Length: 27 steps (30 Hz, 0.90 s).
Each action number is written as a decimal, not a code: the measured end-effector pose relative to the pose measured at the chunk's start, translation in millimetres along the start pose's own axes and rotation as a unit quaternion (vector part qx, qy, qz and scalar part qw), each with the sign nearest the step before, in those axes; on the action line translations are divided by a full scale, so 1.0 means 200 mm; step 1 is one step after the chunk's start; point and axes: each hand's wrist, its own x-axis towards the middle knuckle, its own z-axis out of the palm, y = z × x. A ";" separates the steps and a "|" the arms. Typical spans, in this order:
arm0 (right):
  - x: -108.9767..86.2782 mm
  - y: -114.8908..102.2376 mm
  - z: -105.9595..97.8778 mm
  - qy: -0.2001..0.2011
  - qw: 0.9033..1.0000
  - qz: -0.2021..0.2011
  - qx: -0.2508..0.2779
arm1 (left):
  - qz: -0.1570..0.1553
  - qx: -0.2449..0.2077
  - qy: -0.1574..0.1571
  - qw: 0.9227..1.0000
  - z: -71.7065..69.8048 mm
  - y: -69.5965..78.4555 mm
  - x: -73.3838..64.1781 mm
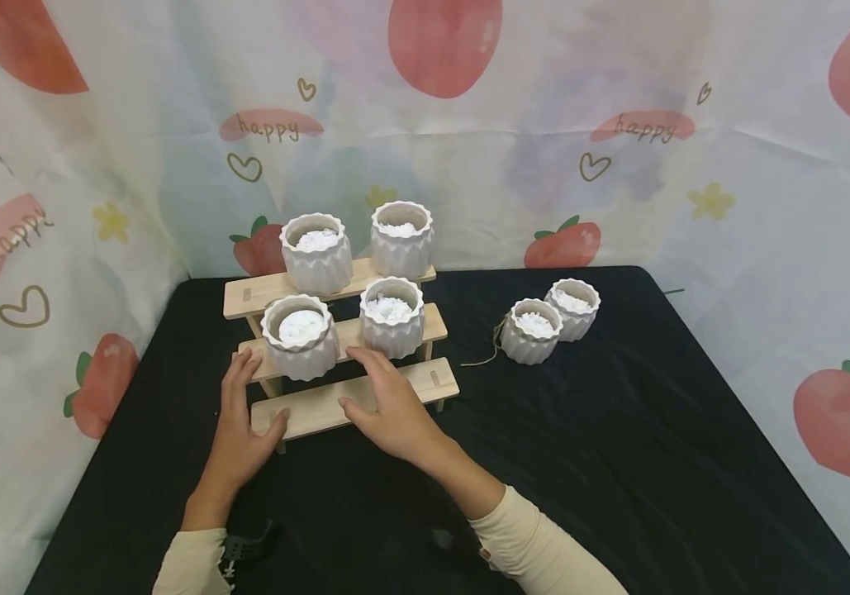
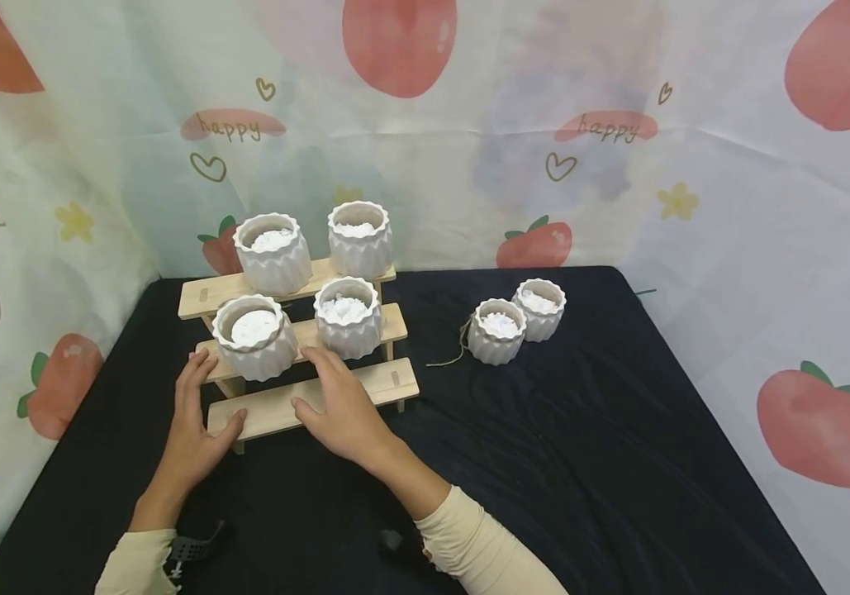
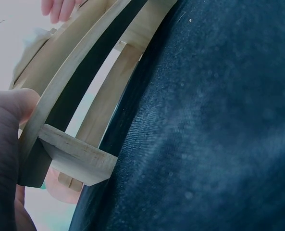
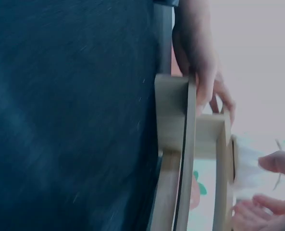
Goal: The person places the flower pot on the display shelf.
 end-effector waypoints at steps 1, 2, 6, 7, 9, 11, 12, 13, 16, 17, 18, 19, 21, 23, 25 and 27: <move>-0.01 0.01 -0.02 0.000 1.000 -0.010 0.000 | -0.003 0.001 0.000 1.000 0.00 0.00 0.00; -0.02 0.03 -0.03 -0.002 1.000 -0.020 0.001 | -0.005 0.000 -0.001 1.000 0.00 0.00 0.00; -0.07 0.09 -0.12 -0.029 0.998 -0.052 0.006 | -0.010 0.000 -0.002 1.000 0.00 0.01 0.00; -0.08 0.10 -0.15 -0.041 0.997 -0.060 0.012 | -0.010 -0.001 -0.002 1.000 0.00 0.01 0.00; -0.12 0.14 -0.20 -0.069 0.994 -0.075 0.031 | -0.012 -0.003 -0.003 1.000 0.00 0.01 0.00; -0.15 0.17 -0.26 -0.092 0.990 -0.091 0.048 | -0.014 -0.004 -0.004 1.000 0.00 0.01 -0.01; -0.17 0.19 -0.29 -0.099 0.989 -0.095 0.052 | -0.015 -0.004 -0.004 1.000 0.01 0.01 -0.01; -0.19 0.21 -0.32 -0.103 0.989 -0.094 0.056 | -0.016 -0.004 -0.004 1.000 0.01 0.01 -0.01; -0.24 0.27 -0.40 -0.096 0.990 -0.084 0.061 | -0.015 -0.003 -0.005 1.000 0.01 0.01 0.00; -0.25 0.29 -0.43 -0.089 0.991 -0.077 0.060 | -0.014 -0.003 -0.005 1.000 0.01 0.01 0.00; -0.26 0.32 -0.46 -0.077 0.993 -0.068 0.059 | -0.013 -0.003 -0.004 1.000 0.01 0.01 0.00; -0.27 0.34 -0.49 -0.062 0.995 -0.058 0.059 | -0.012 -0.004 -0.004 1.000 0.01 0.01 0.00; -0.29 0.37 -0.56 -0.022 0.998 -0.032 0.050 | -0.010 -0.005 -0.004 1.000 0.01 0.01 0.00; -0.30 0.41 -0.63 0.027 0.999 0.000 0.040 | -0.008 -0.006 -0.005 1.000 0.01 0.01 0.00; -0.30 0.43 -0.70 0.076 0.995 0.041 0.041 | -0.007 -0.005 -0.003 1.000 0.01 0.01 0.00; -0.30 0.45 -0.76 0.119 0.988 0.084 0.043 | -0.007 -0.005 -0.002 1.000 0.01 0.01 0.00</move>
